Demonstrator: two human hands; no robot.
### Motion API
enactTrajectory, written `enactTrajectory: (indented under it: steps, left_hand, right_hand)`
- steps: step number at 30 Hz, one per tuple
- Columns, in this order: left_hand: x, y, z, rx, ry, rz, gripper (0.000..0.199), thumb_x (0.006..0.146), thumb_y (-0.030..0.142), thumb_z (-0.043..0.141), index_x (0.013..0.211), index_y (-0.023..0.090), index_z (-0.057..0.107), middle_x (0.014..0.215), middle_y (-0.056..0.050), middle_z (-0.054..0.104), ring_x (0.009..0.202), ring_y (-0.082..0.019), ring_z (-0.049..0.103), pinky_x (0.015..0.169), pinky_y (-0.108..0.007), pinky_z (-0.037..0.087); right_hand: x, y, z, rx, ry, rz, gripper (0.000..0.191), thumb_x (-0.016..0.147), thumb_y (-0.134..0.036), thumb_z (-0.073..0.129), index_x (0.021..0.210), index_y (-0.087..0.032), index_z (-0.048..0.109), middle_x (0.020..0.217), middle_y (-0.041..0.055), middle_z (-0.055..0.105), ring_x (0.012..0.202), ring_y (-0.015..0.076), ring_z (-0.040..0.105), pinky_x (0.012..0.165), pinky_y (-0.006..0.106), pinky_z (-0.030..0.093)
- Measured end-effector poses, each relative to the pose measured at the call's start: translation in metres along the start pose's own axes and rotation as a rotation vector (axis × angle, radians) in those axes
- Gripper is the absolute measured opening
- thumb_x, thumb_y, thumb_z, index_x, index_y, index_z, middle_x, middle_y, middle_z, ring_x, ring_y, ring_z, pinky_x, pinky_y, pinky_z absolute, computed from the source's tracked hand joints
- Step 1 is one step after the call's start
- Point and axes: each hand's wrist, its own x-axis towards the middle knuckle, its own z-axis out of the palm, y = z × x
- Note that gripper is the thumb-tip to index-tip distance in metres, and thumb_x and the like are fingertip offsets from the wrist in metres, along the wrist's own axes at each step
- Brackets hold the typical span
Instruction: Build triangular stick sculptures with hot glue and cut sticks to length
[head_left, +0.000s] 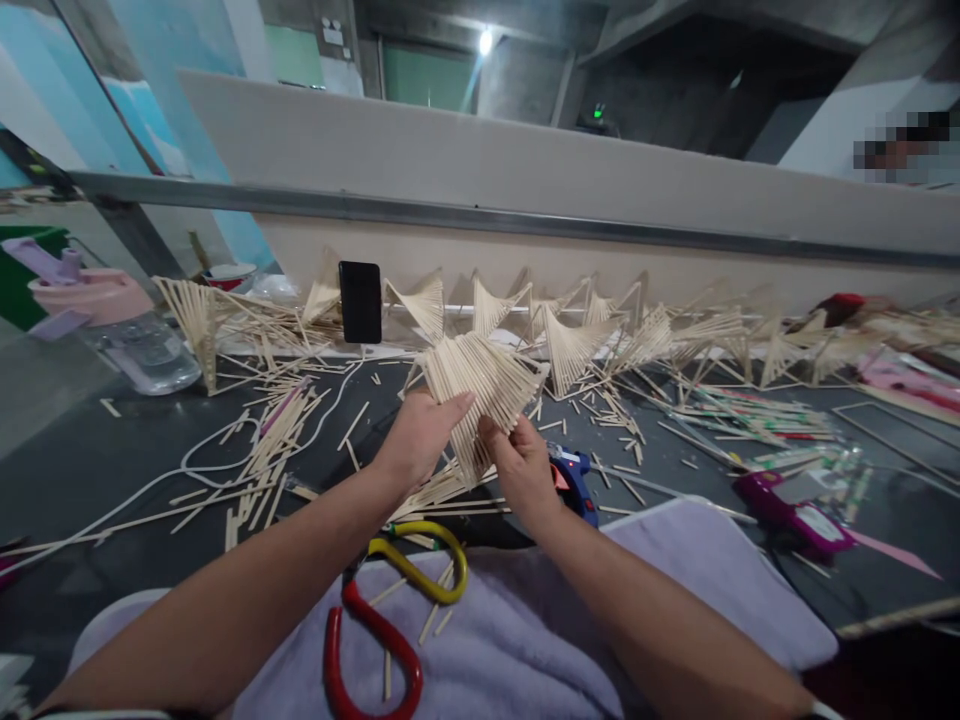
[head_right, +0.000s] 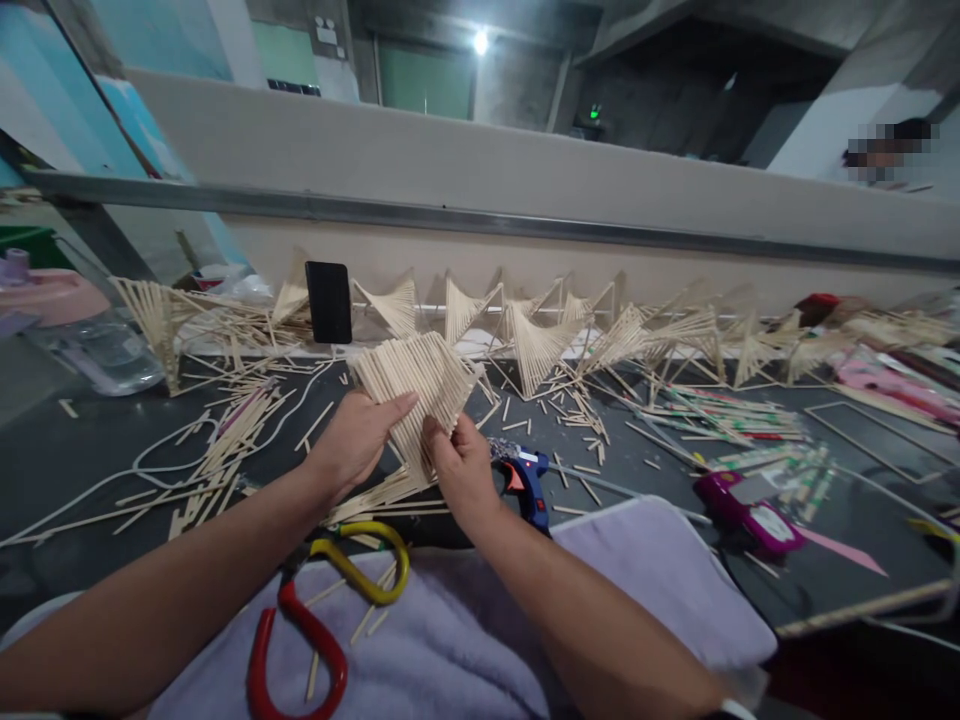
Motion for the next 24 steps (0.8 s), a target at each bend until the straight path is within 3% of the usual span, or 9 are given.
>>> enactTrajectory:
  steps: [5,18,24]
  left_hand:
    - [-0.001,0.002,0.000,-0.028,0.034,-0.069,0.038,0.063,0.029,0.068,0.098,0.012,0.066,0.096,-0.011,0.068,0.085,-0.024,0.063,0.084,-0.037,0.044]
    - [0.003,0.016,-0.003,-0.017,-0.121,-0.145,0.041,0.068,0.029,0.066,0.104,0.011,0.062,0.102,-0.012,0.065,0.096,-0.024,0.059,0.088,-0.035,0.041]
    - [0.009,0.028,-0.008,-0.055,-0.141,-0.135,0.040,0.071,0.035,0.063,0.104,0.012,0.062,0.089,-0.011,0.069,0.087,-0.023,0.062,0.079,-0.035,0.046]
  right_hand:
    - [-0.002,-0.001,0.002,-0.013,-0.007,0.018,0.022,0.079,-0.031,0.050,0.095,-0.017,0.056,0.088,0.0033,0.061,0.076,0.0136,0.053,0.071,0.026,0.043]
    - [0.002,0.001,-0.002,-0.037,0.008,-0.008,0.025,0.080,-0.033,0.050,0.096,-0.016,0.056,0.087,0.0032,0.061,0.079,0.0141,0.053,0.072,0.027,0.042]
    - [0.005,0.001,-0.004,-0.052,0.051,-0.013,0.024,0.080,-0.035,0.049,0.092,-0.015,0.056,0.082,0.0031,0.059,0.074,0.0131,0.051,0.068,0.024,0.042]
